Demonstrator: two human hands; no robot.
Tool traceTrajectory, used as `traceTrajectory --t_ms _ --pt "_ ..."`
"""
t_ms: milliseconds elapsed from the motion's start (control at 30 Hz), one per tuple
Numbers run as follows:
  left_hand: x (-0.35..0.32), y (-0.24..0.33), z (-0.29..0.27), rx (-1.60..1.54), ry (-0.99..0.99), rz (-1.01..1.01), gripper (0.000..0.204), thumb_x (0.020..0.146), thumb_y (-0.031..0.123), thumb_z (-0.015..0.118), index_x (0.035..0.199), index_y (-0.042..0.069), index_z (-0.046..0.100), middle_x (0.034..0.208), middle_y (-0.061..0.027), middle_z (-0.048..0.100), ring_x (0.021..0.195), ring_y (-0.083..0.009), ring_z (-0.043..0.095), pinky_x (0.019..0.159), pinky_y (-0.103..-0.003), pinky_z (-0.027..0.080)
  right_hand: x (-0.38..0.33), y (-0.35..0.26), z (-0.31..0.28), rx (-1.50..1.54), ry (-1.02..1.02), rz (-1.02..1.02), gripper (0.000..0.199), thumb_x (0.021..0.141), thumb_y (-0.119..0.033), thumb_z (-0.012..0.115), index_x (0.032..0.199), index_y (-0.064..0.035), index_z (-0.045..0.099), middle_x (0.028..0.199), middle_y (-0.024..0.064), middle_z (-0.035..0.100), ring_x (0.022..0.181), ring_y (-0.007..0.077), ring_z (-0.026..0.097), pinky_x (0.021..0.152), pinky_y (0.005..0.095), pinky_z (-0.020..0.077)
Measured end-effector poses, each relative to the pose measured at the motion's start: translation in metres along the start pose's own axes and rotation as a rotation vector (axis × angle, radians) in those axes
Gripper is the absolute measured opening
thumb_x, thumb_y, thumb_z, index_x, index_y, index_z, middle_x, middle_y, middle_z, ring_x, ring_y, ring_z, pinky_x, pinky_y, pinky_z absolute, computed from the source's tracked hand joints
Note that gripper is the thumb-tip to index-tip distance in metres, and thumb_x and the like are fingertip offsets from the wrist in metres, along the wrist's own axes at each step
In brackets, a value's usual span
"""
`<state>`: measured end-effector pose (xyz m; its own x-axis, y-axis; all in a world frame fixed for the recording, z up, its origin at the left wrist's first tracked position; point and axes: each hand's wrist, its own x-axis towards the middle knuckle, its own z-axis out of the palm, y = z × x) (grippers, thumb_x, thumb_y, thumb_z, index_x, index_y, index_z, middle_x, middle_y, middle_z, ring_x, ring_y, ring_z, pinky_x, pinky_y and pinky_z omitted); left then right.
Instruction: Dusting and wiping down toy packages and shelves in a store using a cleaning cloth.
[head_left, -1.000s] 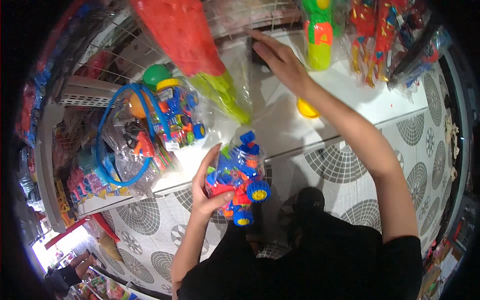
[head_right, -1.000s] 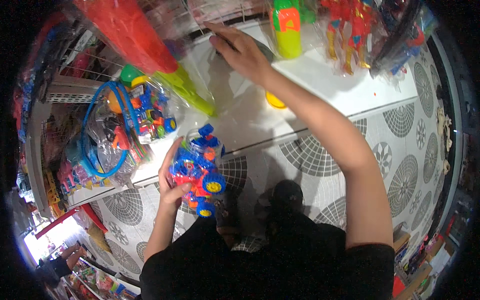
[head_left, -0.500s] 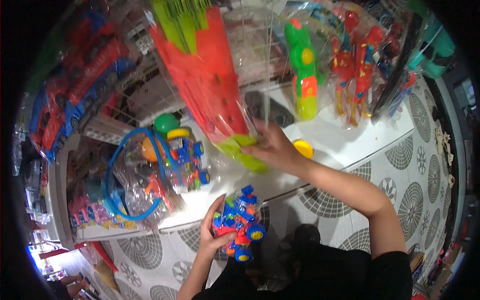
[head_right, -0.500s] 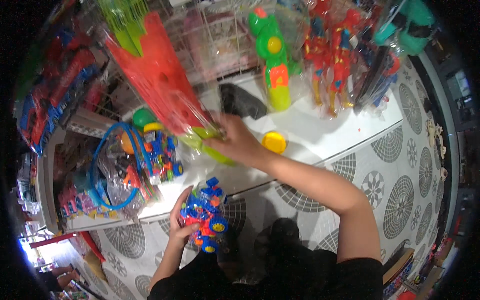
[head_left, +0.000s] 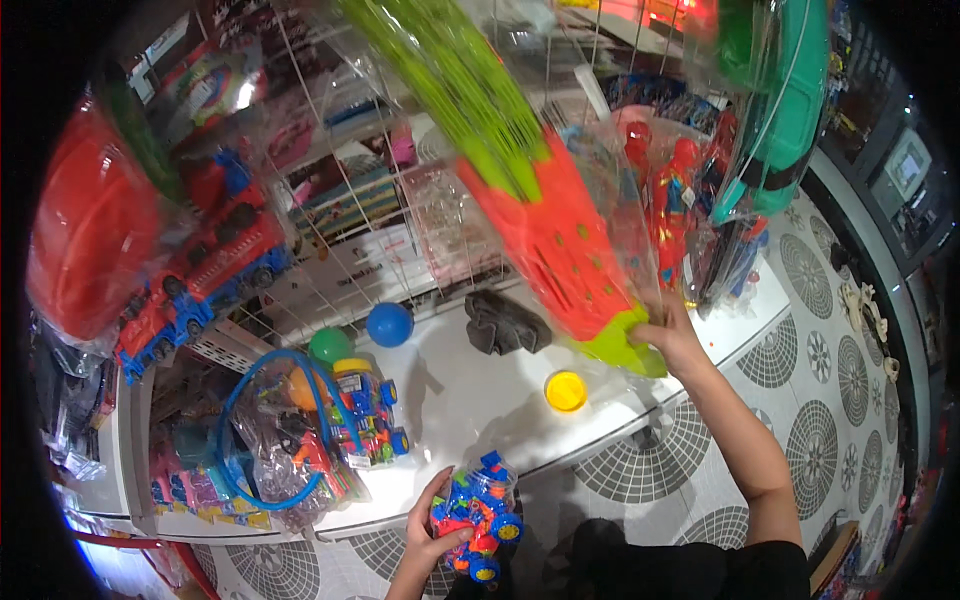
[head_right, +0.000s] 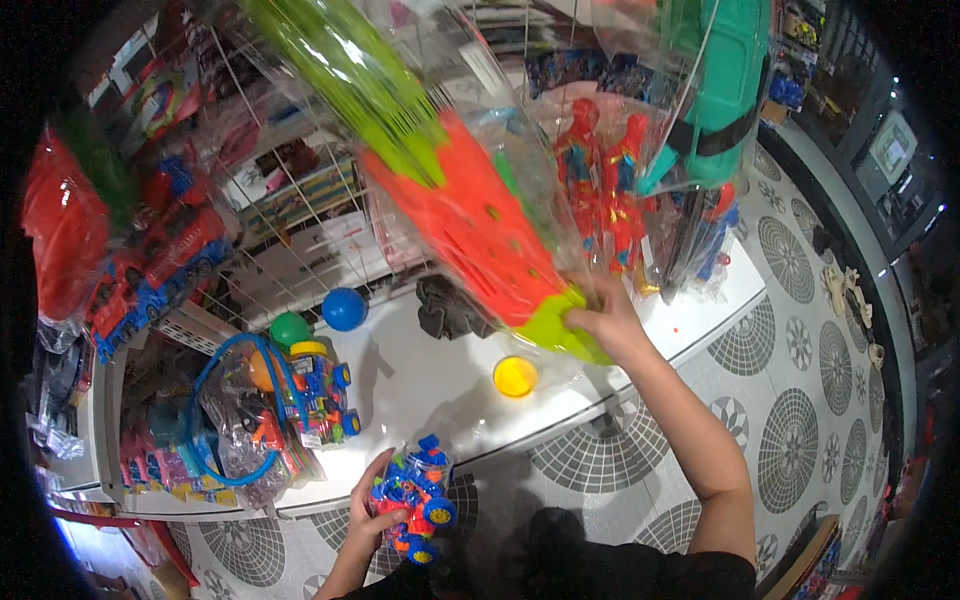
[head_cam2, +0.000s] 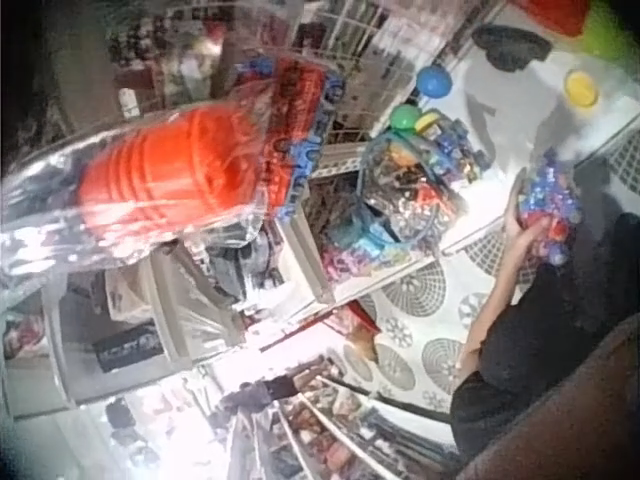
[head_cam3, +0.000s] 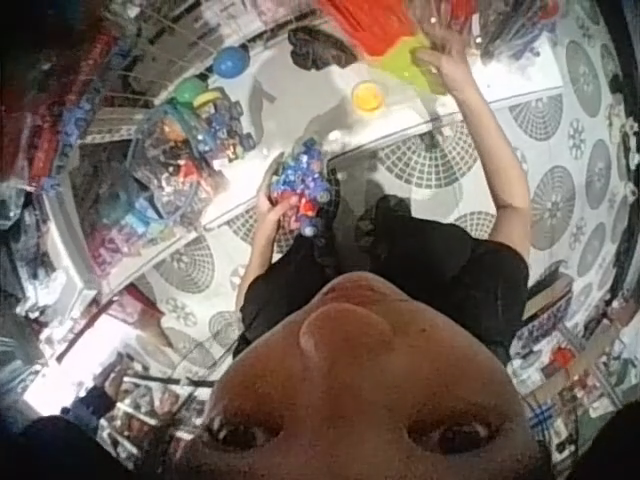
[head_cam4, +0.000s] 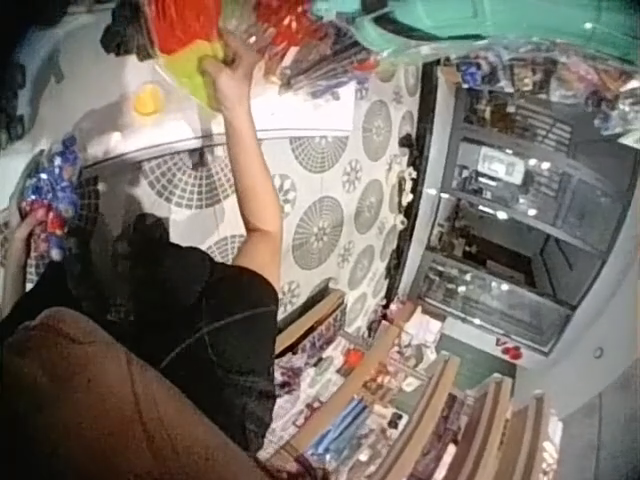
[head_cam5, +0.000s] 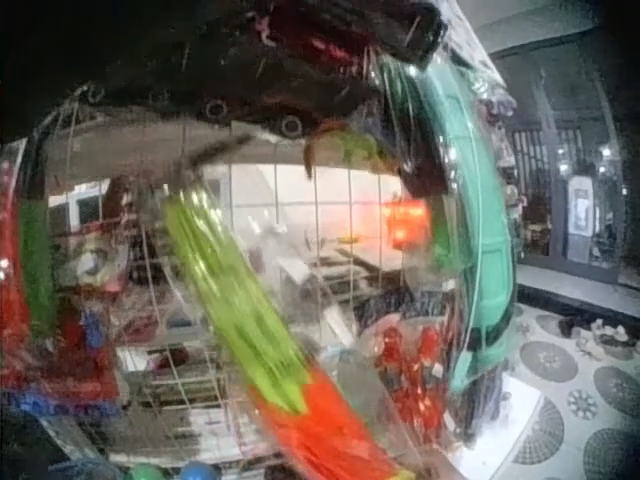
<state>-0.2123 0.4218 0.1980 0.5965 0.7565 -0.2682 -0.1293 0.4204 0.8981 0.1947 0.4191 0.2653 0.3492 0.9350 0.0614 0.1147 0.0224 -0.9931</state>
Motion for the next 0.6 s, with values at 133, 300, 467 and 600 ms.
traceTrajectory --t_ms 133,300,467,600 --pt "-0.001 0.009 0.009 -0.007 0.029 -0.031 0.088 0.064 0.004 0.078 0.139 -0.004 0.032 0.126 -0.0169 0.050 0.114 -0.0219 0.052 0.100 -0.032 0.039 -0.017 0.022 -0.027 -0.101 0.151 0.035 0.052 0.061 0.001 0.061 0.113 0.0050 0.059 0.094 0.0044 0.062 0.080 0.0106 0.056 0.066 0.0236 0.0438" --pt "0.001 0.001 0.010 -0.012 0.049 -0.024 0.092 0.059 0.010 0.077 0.137 -0.006 0.032 0.128 -0.0182 0.046 0.115 -0.0254 0.051 0.100 -0.035 0.040 -0.030 0.051 -0.054 -0.024 0.177 0.112 0.054 0.052 0.000 0.055 0.105 0.0057 0.063 0.088 0.0053 0.064 0.079 0.0118 0.057 0.066 0.0237 0.0440" --pt "0.001 0.004 0.016 -0.024 0.044 -0.058 0.091 0.060 0.010 0.076 0.137 -0.007 0.031 0.126 -0.0189 0.049 0.110 -0.0254 0.055 0.099 -0.036 0.042 -0.036 0.054 -0.052 0.161 0.185 0.125 0.054 0.050 -0.001 0.052 0.101 0.0060 0.064 0.091 0.0063 0.067 0.083 0.0155 0.061 0.074 0.0236 0.0448" --pt "0.001 0.000 0.019 -0.022 0.040 -0.054 0.092 0.060 0.010 0.076 0.138 -0.007 0.031 0.126 -0.0188 0.050 0.110 -0.0250 0.055 0.098 -0.036 0.042 -0.018 0.069 -0.055 0.287 0.201 0.043 0.077 0.048 -0.003 0.051 0.125 0.0041 0.052 0.117 0.0099 0.061 0.102 0.0153 0.056 0.082 0.0248 0.0432"
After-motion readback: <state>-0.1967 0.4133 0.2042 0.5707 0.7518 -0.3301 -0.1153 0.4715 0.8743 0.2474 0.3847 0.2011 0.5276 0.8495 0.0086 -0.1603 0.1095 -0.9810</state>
